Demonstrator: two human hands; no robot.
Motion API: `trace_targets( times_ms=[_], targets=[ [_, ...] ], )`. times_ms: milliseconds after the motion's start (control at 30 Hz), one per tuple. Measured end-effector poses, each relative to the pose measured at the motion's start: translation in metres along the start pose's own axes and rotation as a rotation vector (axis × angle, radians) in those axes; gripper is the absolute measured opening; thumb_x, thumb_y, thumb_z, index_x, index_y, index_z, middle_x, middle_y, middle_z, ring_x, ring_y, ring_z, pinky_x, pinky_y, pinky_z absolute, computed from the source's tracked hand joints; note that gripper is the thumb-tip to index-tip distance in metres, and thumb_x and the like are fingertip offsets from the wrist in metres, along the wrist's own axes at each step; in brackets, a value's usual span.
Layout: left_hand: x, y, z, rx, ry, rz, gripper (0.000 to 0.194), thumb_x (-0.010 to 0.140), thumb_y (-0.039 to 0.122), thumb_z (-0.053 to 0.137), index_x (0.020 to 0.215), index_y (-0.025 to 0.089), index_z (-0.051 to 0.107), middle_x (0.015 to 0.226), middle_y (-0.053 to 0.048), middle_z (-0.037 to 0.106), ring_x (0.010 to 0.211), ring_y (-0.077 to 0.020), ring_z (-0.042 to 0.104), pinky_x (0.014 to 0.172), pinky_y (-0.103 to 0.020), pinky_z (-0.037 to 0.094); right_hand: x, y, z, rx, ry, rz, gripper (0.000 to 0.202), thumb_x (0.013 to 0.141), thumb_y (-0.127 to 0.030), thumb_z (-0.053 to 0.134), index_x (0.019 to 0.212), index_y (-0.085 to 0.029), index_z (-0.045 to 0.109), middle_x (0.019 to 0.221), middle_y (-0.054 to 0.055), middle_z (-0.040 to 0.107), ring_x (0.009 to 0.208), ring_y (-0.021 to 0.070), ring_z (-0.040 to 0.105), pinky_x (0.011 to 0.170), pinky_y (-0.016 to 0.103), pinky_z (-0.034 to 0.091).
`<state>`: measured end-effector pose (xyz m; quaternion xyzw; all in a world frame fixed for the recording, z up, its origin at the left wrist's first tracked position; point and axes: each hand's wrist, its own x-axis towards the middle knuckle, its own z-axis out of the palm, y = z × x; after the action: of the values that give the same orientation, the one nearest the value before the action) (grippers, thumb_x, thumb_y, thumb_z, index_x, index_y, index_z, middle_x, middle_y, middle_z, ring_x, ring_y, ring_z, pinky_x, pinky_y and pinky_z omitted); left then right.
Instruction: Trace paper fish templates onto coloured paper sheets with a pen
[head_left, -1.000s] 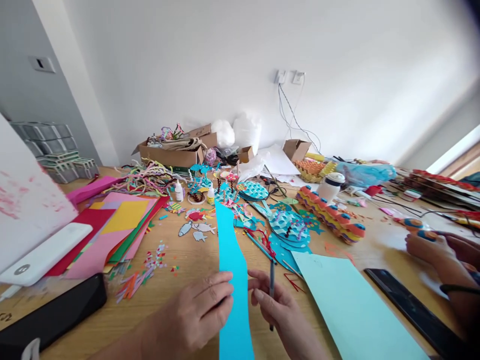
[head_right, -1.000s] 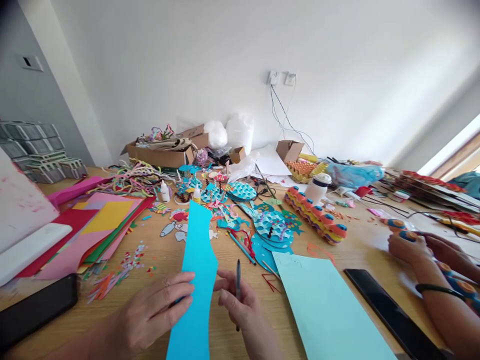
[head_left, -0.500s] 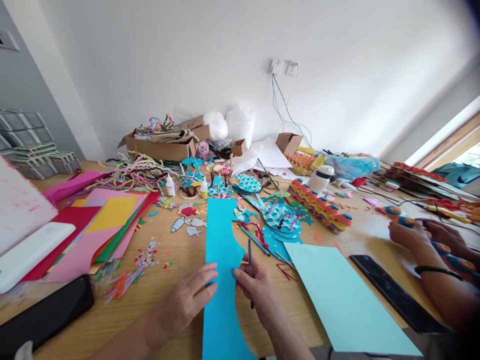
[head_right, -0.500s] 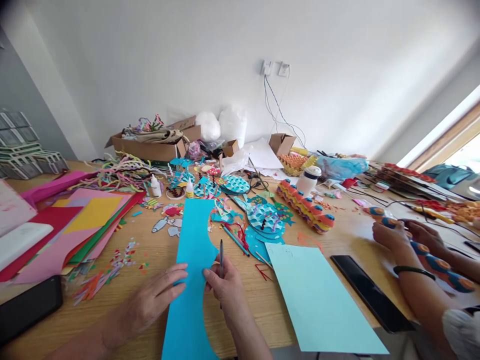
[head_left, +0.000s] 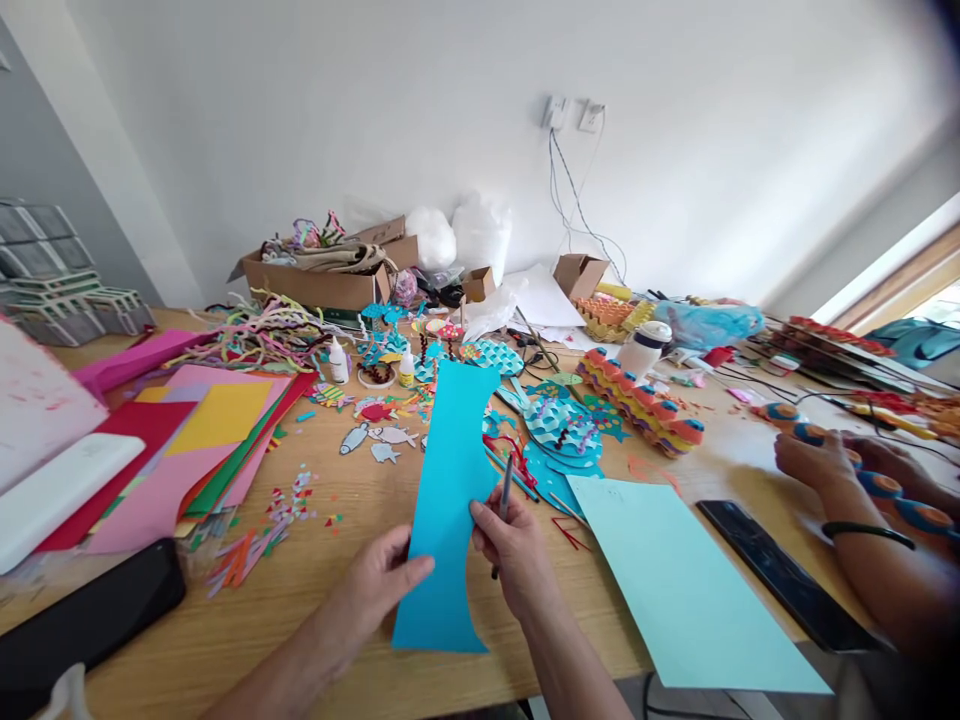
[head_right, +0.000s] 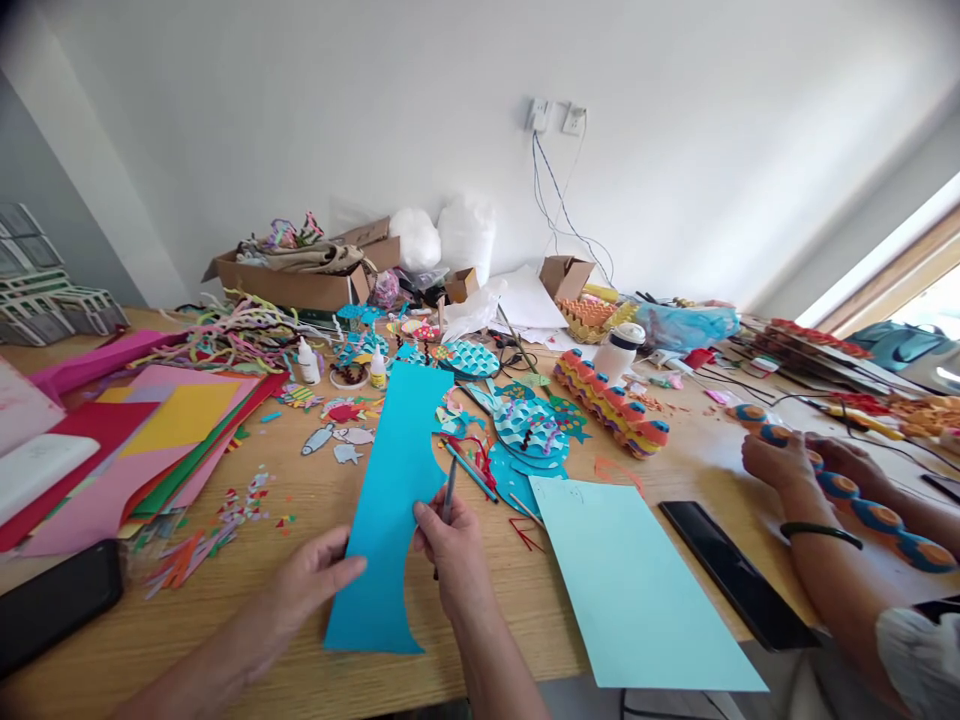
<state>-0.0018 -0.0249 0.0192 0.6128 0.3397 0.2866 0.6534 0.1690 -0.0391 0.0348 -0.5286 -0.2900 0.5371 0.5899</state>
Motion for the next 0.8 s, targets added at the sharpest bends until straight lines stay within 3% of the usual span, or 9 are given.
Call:
trace_targets(
  times_ms=[133,267,400,533,667,733,800],
  targets=[
    [0.011,-0.004,0.007,0.037,0.058,-0.119,0.043,0.062,0.061,0.061,0.062,0.018,0.057,0.057,0.0,0.057,0.055,-0.0166,0.053,0.055,-0.029,0.045,-0.001,-0.006,0.006,0.022,0.022,-0.063,0.038,0.059,-0.04,0.074,0.069,-0.02,0.043,0.044,-0.01,0.044,0.037,0.0048,0.038,0.036,0.016,0.018],
    [0.012,0.0,0.007,0.187,0.161,-0.096,0.045,0.062,0.06,0.058,0.051,0.019,0.043,0.049,0.005,0.038,0.049,-0.011,0.036,0.047,-0.024,0.031,-0.003,-0.012,0.009,0.01,0.051,-0.182,0.036,0.061,-0.038,0.074,0.068,-0.02,0.043,0.046,-0.009,0.044,0.038,0.0048,0.039,0.037,0.017,0.024],
    [-0.002,0.015,0.001,0.263,0.113,-0.011,0.045,0.068,0.055,0.055,0.049,0.019,0.037,0.05,0.006,0.033,0.051,-0.0104,0.033,0.049,-0.023,0.028,-0.001,-0.023,0.01,0.063,0.069,-0.256,0.036,0.062,-0.037,0.073,0.068,-0.02,0.042,0.045,-0.01,0.043,0.036,0.0044,0.038,0.036,0.017,0.025],
    [-0.017,0.033,-0.008,0.113,-0.034,0.07,0.043,0.08,0.053,0.047,0.059,0.016,0.055,0.059,0.0,0.05,0.06,-0.0131,0.046,0.059,-0.024,0.037,0.004,-0.036,0.011,0.198,0.055,-0.217,0.04,0.059,-0.035,0.076,0.07,-0.021,0.04,0.043,-0.013,0.039,0.033,0.0025,0.033,0.033,0.014,0.019],
    [-0.015,0.041,-0.007,-0.2,0.056,0.057,0.032,0.081,0.047,0.052,0.092,0.019,0.064,0.086,-0.005,0.063,0.081,-0.0187,0.055,0.071,-0.027,0.042,0.01,-0.036,0.022,0.266,-0.112,-0.07,0.043,0.058,-0.036,0.076,0.068,-0.021,0.037,0.039,-0.013,0.038,0.031,0.0017,0.027,0.031,0.013,0.014],
    [-0.012,0.043,-0.002,-0.322,0.019,0.025,0.036,0.081,0.045,0.054,0.107,0.021,0.06,0.104,-0.007,0.062,0.097,-0.0221,0.054,0.082,-0.031,0.042,0.011,-0.031,0.028,0.277,-0.184,-0.012,0.043,0.058,-0.038,0.076,0.068,-0.021,0.038,0.037,-0.013,0.038,0.03,0.0016,0.025,0.031,0.013,0.014],
    [-0.011,0.043,0.002,-0.422,-0.015,-0.006,0.039,0.082,0.048,0.052,0.11,0.022,0.06,0.11,-0.007,0.061,0.103,-0.0237,0.052,0.087,-0.033,0.041,0.013,-0.026,0.033,0.27,-0.205,-0.002,0.042,0.058,-0.039,0.075,0.068,-0.021,0.038,0.037,-0.013,0.037,0.029,0.0017,0.024,0.031,0.013,0.014]
  ],
)
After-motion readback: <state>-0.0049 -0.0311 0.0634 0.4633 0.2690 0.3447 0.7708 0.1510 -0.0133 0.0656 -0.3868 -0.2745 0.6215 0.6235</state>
